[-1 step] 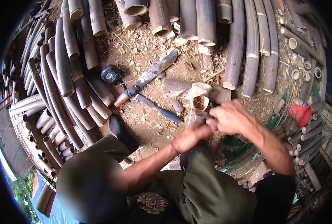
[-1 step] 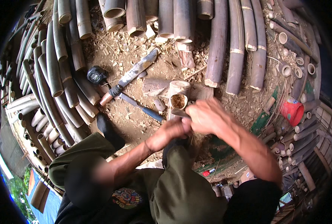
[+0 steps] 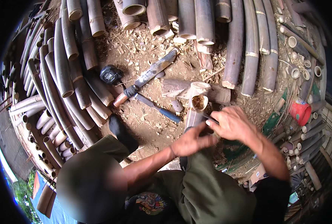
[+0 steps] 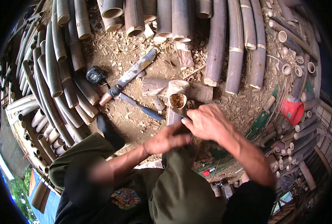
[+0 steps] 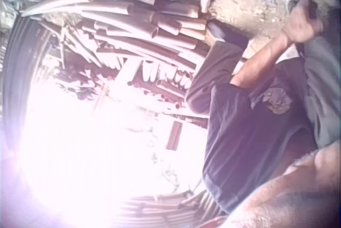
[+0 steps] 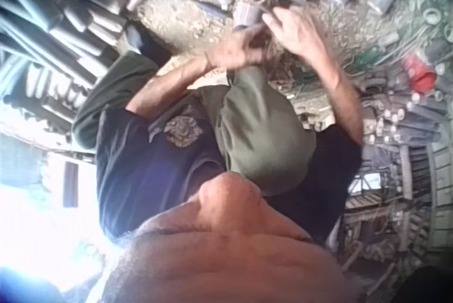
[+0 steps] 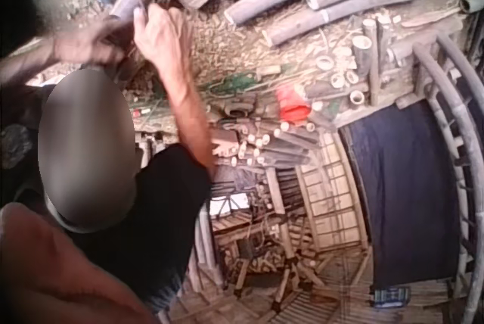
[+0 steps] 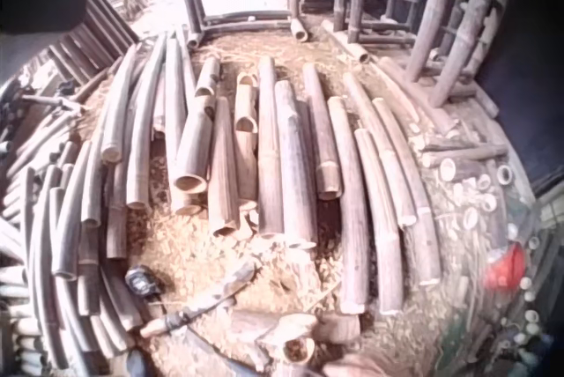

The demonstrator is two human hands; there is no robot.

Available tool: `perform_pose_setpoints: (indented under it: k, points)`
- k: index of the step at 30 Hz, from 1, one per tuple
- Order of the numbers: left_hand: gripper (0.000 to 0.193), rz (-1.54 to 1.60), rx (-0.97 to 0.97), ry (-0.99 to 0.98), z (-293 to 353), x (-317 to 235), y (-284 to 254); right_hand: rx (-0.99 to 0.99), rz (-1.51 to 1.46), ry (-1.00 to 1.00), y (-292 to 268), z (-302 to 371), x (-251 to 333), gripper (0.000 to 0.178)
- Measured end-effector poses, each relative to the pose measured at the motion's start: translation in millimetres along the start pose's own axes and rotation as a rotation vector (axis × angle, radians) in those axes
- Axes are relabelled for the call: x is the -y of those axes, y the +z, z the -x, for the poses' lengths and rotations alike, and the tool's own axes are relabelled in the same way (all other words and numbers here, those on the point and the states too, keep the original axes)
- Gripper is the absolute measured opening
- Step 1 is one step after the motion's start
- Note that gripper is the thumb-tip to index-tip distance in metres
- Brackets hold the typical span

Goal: The person sits on the ground surrounded by bamboo pieces and uses a knife to carve and smooth the ends of bamboo segments. They repeatedly pick up a piece, shave the rim, and place it back down among the others.

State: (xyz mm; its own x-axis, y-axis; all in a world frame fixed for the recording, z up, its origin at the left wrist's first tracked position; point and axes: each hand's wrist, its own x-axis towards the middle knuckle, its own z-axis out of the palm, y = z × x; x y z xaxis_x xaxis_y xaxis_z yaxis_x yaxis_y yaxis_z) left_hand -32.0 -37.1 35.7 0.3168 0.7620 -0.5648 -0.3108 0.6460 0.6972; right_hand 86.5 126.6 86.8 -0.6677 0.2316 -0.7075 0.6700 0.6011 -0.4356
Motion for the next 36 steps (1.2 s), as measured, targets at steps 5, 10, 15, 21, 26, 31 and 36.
perform_pose_setpoints:
  k: [5,10,15,21,26,31,36]
  points:
    - [0.082,-0.777,-0.012,0.011,44.5,-34.9,1.8,-0.481,-1.552,0.159,91.9,22.0,32.8,0.032]
    - [0.024,-1.523,0.087,-0.156,53.7,-113.9,-65.4,0.126,-2.571,-0.187,136.6,-21.6,54.6,0.029]
    - [0.021,-1.252,0.406,-0.189,1.4,-134.8,-127.3,0.146,-2.643,0.030,122.0,-31.3,58.9,0.033]
    - [0.032,-0.840,0.125,-0.197,34.2,-31.2,-110.4,-0.116,-1.986,0.391,117.2,-23.6,55.7,0.031]
    - [0.054,-0.525,-0.156,-0.198,43.8,41.2,-23.5,-0.387,-1.447,0.467,130.3,-12.6,46.3,0.029]
    - [0.061,-0.708,-0.161,-0.267,34.3,11.7,10.1,-0.500,-1.373,0.380,127.1,-7.8,39.6,0.028]
    - [0.028,-1.523,0.152,-0.269,39.8,-92.8,-76.8,0.099,-2.587,0.063,137.4,-31.7,58.7,0.026]
